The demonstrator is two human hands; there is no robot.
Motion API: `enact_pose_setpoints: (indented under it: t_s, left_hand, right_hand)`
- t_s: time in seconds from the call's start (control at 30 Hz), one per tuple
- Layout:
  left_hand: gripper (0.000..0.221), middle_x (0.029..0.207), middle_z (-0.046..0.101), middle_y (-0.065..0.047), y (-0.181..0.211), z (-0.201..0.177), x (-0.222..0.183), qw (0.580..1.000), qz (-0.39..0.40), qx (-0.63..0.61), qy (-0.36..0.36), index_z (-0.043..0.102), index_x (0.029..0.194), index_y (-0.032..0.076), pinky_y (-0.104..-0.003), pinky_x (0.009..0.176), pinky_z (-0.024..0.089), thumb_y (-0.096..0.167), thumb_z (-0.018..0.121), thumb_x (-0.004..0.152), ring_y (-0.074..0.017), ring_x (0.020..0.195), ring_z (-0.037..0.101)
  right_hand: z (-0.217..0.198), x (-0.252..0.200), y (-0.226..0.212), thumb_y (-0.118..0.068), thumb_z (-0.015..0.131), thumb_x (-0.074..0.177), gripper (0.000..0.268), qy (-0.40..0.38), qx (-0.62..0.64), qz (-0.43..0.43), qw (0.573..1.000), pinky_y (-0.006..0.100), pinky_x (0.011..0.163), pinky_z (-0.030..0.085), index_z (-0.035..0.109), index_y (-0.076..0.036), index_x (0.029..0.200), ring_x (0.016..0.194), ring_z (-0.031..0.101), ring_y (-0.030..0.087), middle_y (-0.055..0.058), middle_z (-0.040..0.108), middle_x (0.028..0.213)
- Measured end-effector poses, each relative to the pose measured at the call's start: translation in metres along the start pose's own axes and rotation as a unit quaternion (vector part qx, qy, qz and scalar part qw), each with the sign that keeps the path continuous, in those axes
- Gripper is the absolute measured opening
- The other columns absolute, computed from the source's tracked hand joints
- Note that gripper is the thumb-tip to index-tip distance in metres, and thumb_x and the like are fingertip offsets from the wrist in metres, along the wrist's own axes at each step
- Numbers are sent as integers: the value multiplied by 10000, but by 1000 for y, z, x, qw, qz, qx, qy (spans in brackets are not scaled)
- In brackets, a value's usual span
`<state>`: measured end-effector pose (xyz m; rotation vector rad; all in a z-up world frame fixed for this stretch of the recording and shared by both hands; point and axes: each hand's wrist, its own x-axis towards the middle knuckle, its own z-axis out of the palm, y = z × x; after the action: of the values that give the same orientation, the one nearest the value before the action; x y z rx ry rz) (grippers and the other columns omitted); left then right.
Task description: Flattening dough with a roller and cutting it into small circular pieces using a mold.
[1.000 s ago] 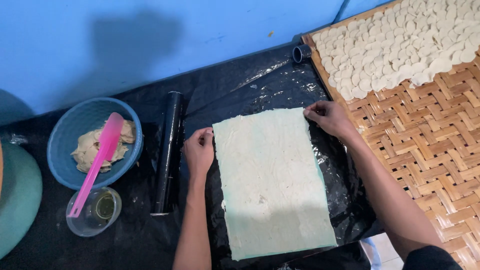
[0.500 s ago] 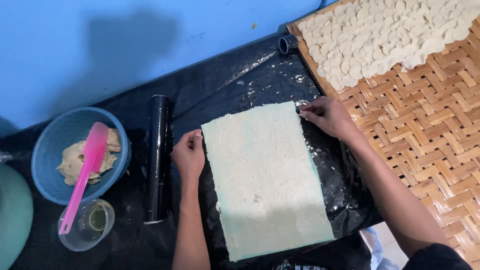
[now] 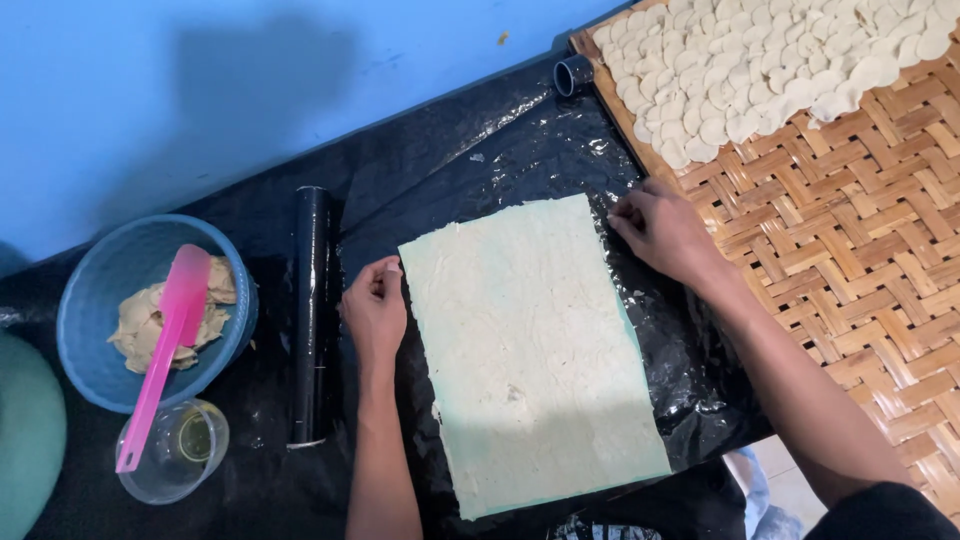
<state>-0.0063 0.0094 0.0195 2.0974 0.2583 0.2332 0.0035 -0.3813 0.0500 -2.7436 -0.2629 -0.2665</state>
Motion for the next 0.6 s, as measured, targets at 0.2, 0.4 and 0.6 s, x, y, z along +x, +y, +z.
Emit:
enact_pose_setpoints:
  t_s: [0.2, 0.4, 0.6]
  left_hand:
    - [242, 899, 782, -100, 3, -1, -1, 1000, -5, 7, 0, 764, 1115, 32, -308, 749, 555, 194, 654, 973, -181, 736, 712]
    - [240, 908, 786, -94, -4, 1, 0, 1000, 12, 7, 11, 765, 1103, 29, -300, 732, 556, 197, 654, 974, -174, 729, 719]
    - [212, 928, 782, -93, -17, 6, 0, 996, 60, -46, 43, 763, 1076, 31, -297, 700, 555, 189, 655, 984, -176, 740, 721]
  right_hand:
    - [-14, -10, -14, -230, 776, 860, 231, -80, 136, 43, 987, 389, 751, 567, 794, -102, 1052, 829, 719, 255, 103, 710, 984]
    - [-17, -19, -30, -237, 760, 905, 190, -86, 66, 36, 993, 429, 773, 564, 773, -65, 985, 867, 704, 331, 134, 702, 976]
    - [-30, -11, -49, -164, 707, 986, 165, 23, 49, 63, 997, 461, 724, 544, 745, -8, 1021, 823, 685, 379, 190, 705, 1005]
